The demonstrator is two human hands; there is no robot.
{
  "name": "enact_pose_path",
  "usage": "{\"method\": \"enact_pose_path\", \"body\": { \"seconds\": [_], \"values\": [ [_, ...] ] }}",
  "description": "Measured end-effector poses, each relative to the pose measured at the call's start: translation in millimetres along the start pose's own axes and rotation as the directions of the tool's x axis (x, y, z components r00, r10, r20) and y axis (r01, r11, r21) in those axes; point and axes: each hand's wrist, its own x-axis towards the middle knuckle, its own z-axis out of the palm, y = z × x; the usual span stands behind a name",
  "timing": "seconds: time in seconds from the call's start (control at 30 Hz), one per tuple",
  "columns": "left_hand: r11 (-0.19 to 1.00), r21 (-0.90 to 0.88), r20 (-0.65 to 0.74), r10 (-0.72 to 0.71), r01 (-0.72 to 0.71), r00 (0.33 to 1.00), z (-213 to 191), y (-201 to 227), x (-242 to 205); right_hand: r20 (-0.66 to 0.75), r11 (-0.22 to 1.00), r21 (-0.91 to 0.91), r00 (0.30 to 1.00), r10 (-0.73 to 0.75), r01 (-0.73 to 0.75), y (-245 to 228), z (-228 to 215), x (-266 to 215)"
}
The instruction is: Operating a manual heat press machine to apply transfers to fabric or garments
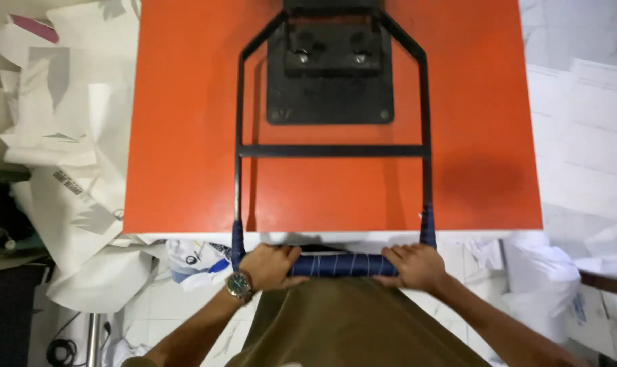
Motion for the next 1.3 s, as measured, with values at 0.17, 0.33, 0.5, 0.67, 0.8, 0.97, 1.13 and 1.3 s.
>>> {"method": "enact_pose_path", "body": {
  "seconds": [0.17,0.33,0.5,0.67,0.8,0.97,1.13,1.3],
  "values": [
    [0.993,-0.004,0.073,-0.118,0.118,0.99,-47,26,-12,-0.099,0.995,-0.072,0.993,0.056,-0.063,-24,-37,17],
    [0.983,0.094,-0.052,-0.152,0.156,0.987,-16,31,-16,-0.065,0.981,-0.149,0.991,0.118,-0.127,-31,-48,12],
    [0.939,-0.023,-0.033,-0.343,0.342,0.939,-18,43,-20,0.038,0.945,-0.122,0.95,0.309,-0.303,-47,-65,18],
    [0.836,0.005,-0.157,-0.541,0.548,0.826,-6,59,-21,0.029,0.826,-0.069,0.826,0.563,-0.56,-70,-56,27],
    [0.835,-0.008,-0.17,-0.543,0.55,0.822,9,46,-14,0.115,0.74,-0.04,0.733,0.67,-0.671,-83,-67,33],
    [0.832,-0.009,-0.175,-0.547,0.555,0.818,7,51,-19,0.026,0.683,-0.065,0.683,0.73,-0.727,-84,-45,33],
    [0.822,-0.032,-0.142,-0.567,0.569,0.811,-8,61,-27,-0.019,0.678,0.006,0.677,0.735,-0.735,-86,-44,33],
    [0.815,-0.058,-0.137,-0.579,0.577,0.804,-10,60,-25,-0.053,0.693,0.019,0.692,0.72,-0.72,-86,-49,34]
  ]
}}
